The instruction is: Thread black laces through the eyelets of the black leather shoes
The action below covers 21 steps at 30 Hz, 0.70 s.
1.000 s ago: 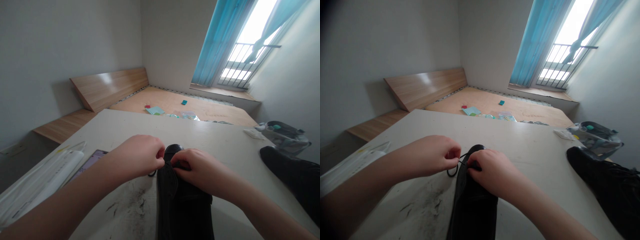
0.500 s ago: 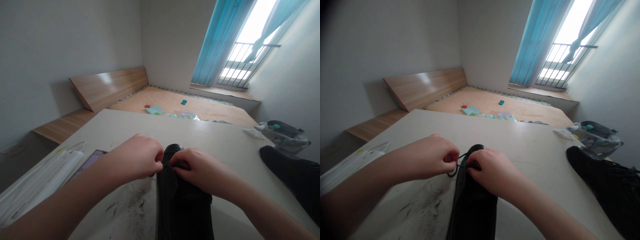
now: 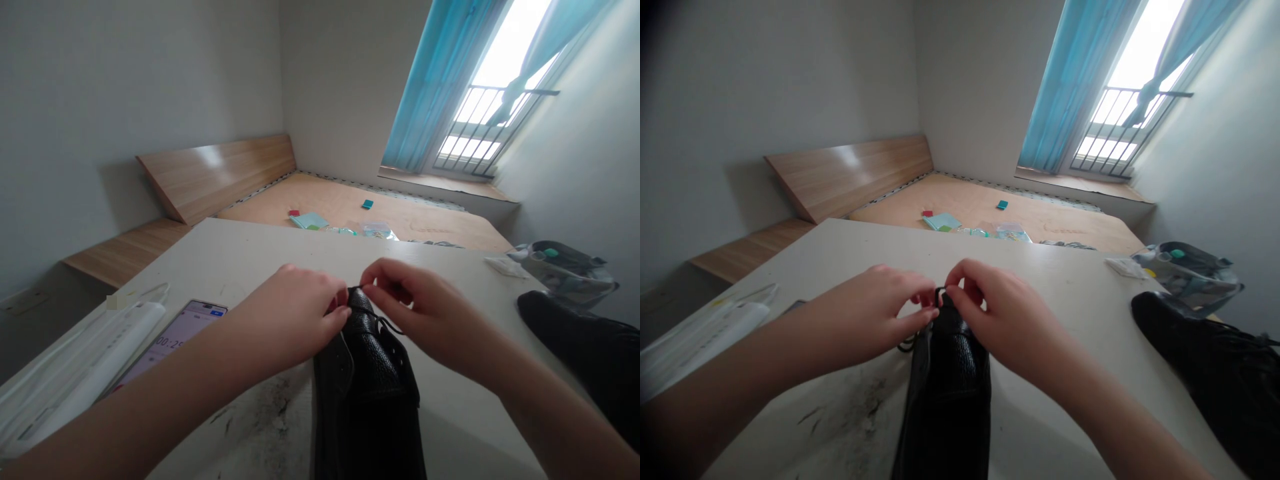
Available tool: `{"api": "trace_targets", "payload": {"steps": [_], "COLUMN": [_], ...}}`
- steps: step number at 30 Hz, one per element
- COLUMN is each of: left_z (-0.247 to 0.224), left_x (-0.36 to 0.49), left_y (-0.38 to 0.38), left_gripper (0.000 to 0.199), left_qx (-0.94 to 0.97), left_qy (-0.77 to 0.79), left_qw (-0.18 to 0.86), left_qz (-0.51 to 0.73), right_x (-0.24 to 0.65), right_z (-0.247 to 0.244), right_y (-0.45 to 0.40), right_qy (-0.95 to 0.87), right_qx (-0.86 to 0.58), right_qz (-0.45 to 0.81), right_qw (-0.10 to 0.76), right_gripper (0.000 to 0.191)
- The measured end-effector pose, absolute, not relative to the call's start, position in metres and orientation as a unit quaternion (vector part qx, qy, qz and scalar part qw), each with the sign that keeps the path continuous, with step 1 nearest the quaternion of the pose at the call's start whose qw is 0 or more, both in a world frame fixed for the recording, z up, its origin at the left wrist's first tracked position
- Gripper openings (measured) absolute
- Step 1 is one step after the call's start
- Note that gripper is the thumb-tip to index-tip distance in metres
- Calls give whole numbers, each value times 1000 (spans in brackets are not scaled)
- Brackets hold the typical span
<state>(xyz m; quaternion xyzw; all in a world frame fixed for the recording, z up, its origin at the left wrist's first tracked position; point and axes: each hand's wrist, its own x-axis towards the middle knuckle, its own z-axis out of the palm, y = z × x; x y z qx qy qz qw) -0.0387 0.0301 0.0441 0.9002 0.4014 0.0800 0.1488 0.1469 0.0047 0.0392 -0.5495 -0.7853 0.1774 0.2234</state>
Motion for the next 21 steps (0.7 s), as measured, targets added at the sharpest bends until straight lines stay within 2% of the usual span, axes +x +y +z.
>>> {"api": "trace_targets", "payload": {"steps": [2,4,7,11,13,15,18,21], "left_z": [50,54,56,54,51,48,43,41], "left_x": [-35,-33,-33,-35,-35,-33,-26,-18], "left_y": [28,25,22,23,26,29,32,29], "left_gripper": [30,34,36,38,39,32,16,10], "left_qx": [899,892,874,849,837,807,714,639], "left_qy": [370,346,337,330,331,339,352,329], "left_qw": [164,196,267,358,385,415,483,540], "left_qz": [165,217,227,205,206,250,364,438], "right_x": [153,156,156,157,159,160,155,144], "right_z": [48,55,60,61,60,58,55,52], "right_y": [2,-2,-7,-8,-6,-4,-1,-2], "right_qy": [-768,-775,-801,-800,-786,-753,-663,-569], "right_qx": [-524,-498,-485,-484,-481,-464,-407,-345], "right_qz": [206,204,174,216,245,289,376,468], "right_qw": [304,330,305,281,300,367,503,581], "right_gripper": [14,12,11,16,11,9,18,22]}}
